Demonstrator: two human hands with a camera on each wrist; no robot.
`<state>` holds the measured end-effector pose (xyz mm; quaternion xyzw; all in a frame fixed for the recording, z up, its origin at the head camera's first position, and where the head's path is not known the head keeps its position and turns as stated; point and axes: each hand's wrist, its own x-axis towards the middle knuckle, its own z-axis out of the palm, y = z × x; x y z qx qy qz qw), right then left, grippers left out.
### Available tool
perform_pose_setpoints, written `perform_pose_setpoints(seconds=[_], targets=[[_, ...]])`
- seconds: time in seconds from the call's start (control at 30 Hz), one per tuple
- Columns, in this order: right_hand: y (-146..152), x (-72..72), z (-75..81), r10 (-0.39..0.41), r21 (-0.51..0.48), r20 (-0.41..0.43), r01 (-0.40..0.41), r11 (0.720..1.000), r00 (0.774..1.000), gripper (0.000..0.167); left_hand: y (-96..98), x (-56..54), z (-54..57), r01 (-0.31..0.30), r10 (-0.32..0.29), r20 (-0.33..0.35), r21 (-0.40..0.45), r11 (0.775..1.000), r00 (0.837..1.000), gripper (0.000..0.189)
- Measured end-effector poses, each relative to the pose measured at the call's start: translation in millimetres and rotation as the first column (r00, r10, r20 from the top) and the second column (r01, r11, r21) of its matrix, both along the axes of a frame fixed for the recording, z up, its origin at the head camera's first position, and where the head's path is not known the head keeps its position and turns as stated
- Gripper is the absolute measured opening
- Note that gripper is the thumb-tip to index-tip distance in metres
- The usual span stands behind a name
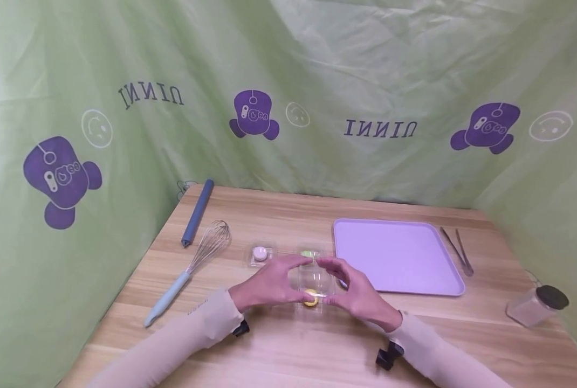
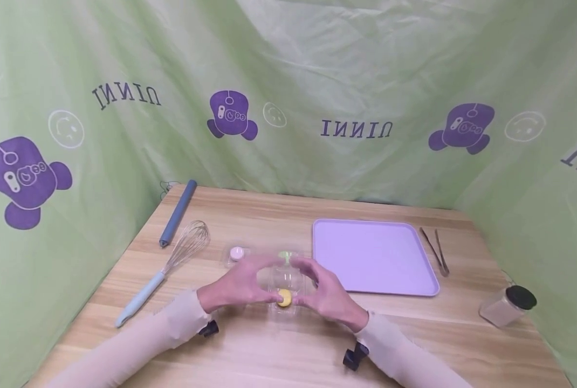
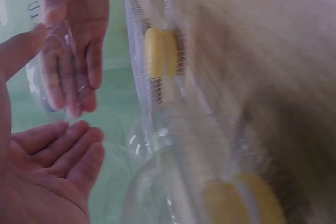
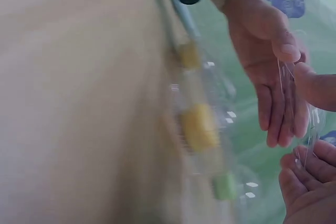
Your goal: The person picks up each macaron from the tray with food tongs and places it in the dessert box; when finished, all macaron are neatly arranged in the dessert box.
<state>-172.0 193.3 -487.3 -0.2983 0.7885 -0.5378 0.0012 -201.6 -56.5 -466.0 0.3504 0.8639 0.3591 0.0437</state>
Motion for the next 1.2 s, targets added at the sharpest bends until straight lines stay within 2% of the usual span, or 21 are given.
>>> perform_pose_setpoints(seconds=[0.1,0.2,0.4,0.57,0.73,1.0,1.2], targets=[[0.3,5.8,-10.0,-0.026,0.049,0.031,0.024,0.999,0.999,0.080,0.2,2.5,-3.5,0.016,-0.019,-0.024,-0.095,0.995,1.000,0.090],[-0.9,9.7,-17.8,-0.057,0.101,0.007,0.056,0.993,0.998,0.081,1.1,4.7,-5.0,0.033,-0.043,-0.053,-0.169,0.985,0.998,0.091],[-8.4,15.6,-25.2,-0.104,0.185,0.010,0.100,0.978,0.995,0.083,3.0,9.1,-8.7,0.030,-0.058,-0.095,-0.276,0.961,0.994,0.085],[-11.8,18.3,-27.1,-0.130,0.259,-0.026,0.133,0.957,0.991,0.084,5.3,10.1,-14.4,0.022,-0.055,-0.096,-0.320,0.947,0.994,0.081],[-12.8,18.4,-27.7,-0.129,0.285,-0.044,0.136,0.949,0.991,0.083,8.6,11.1,-15.5,0.007,-0.045,-0.100,-0.356,0.935,0.994,0.079],[-15.5,19.7,-26.7,-0.137,0.340,-0.071,0.154,0.928,0.988,0.081,14.4,15.2,-10.8,-0.015,-0.044,-0.119,-0.455,0.890,0.992,0.086],[-13.8,16.6,-26.4,-0.129,0.356,-0.060,0.142,0.924,0.990,0.082,15.0,15.0,-9.4,-0.016,-0.043,-0.119,-0.457,0.889,0.992,0.083]])
